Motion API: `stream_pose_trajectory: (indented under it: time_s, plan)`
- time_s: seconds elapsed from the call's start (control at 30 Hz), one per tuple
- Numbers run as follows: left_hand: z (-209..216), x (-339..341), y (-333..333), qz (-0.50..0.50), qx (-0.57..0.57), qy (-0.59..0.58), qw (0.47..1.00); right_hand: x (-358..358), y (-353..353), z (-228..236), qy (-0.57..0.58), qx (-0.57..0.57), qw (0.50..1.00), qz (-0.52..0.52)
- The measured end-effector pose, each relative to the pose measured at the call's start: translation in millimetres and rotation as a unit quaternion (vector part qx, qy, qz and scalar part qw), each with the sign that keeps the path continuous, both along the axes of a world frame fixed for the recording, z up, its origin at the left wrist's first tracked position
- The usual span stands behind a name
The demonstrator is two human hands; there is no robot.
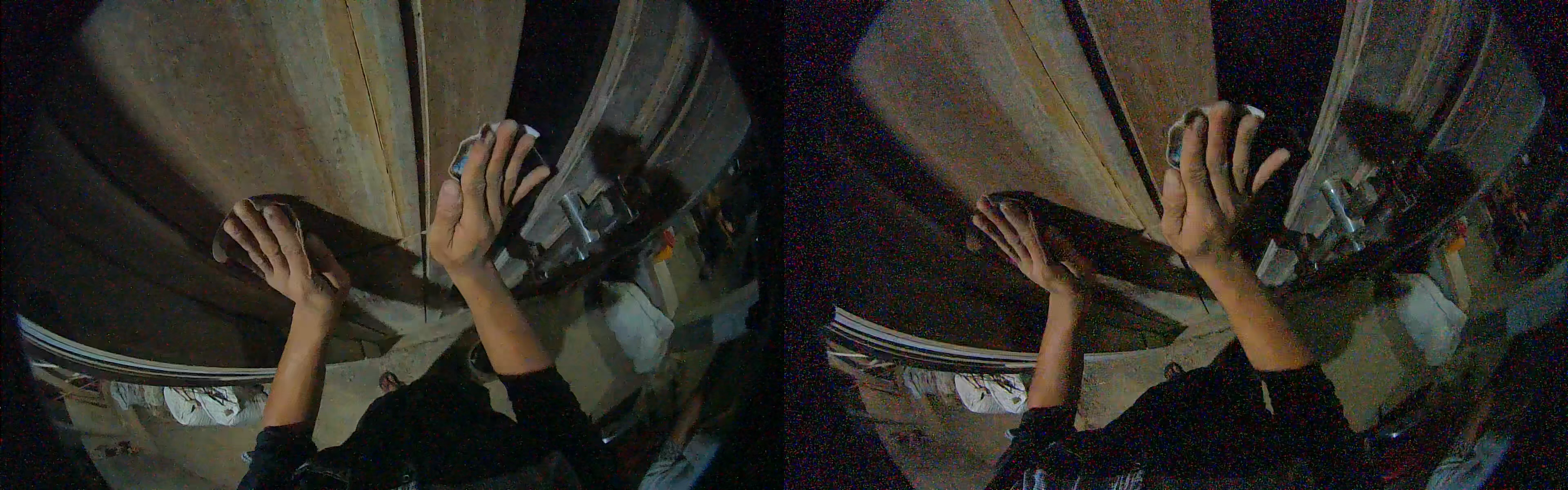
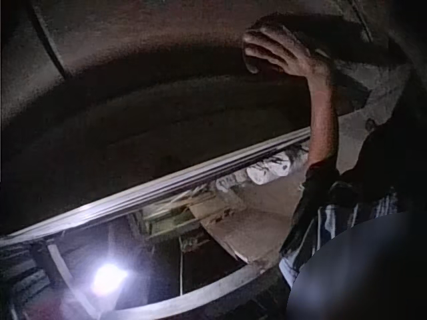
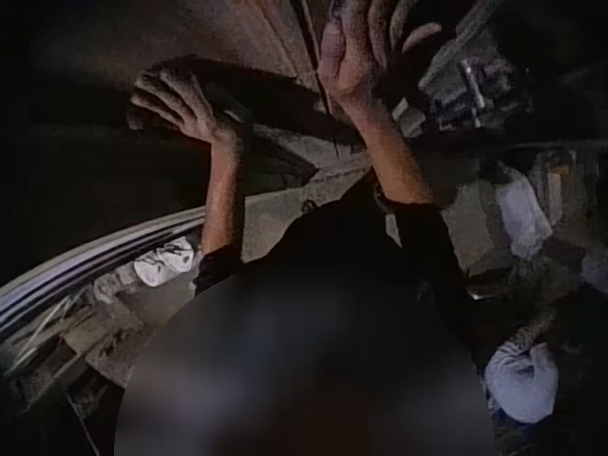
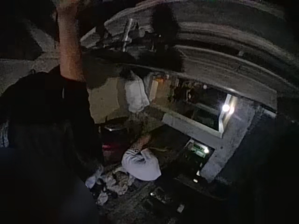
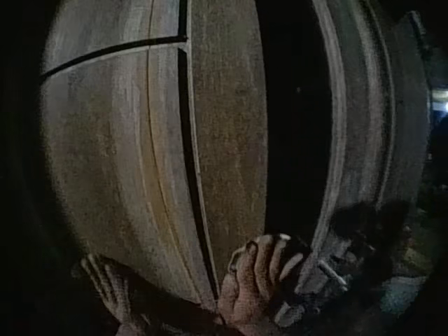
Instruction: The person sands the surface of several wooden planks using sandpaper held in both hands. They move the sandpaper back and forth along the grain of the wood, covering different sections of the planks.
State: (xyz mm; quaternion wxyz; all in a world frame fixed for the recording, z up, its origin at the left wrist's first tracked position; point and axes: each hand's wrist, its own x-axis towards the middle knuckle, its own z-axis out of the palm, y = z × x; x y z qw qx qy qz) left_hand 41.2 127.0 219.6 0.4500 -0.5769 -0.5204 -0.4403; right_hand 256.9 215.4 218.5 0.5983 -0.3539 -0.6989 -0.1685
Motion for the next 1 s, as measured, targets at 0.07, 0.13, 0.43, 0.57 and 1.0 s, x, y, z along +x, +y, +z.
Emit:
stream_pose_trajectory:
  time_s: [0.07,0.13,0.43,0.57,1.0]
  plan:
    - [-1,8,4,0.053,-0.027,-0.055,0.997,-5,-4,2,-0.016,0.008,1.0,0.006]
    - [-29,15,1,0.047,-0.028,0.032,0.998,-11,-19,-30,-0.062,-0.03,0.998,0.014]
    - [-41,-12,-4,-0.015,-0.013,0.034,0.999,0,-22,-83,0.056,-0.068,0.994,0.059]
    - [-6,-6,6,0.086,0.076,-0.01,0.993,-17,-14,-48,0.064,0.004,0.994,0.091]
    - [-52,7,-5,-0.037,-0.038,-0.023,0.998,4,1,1,-0.036,0.006,0.999,-0.009]
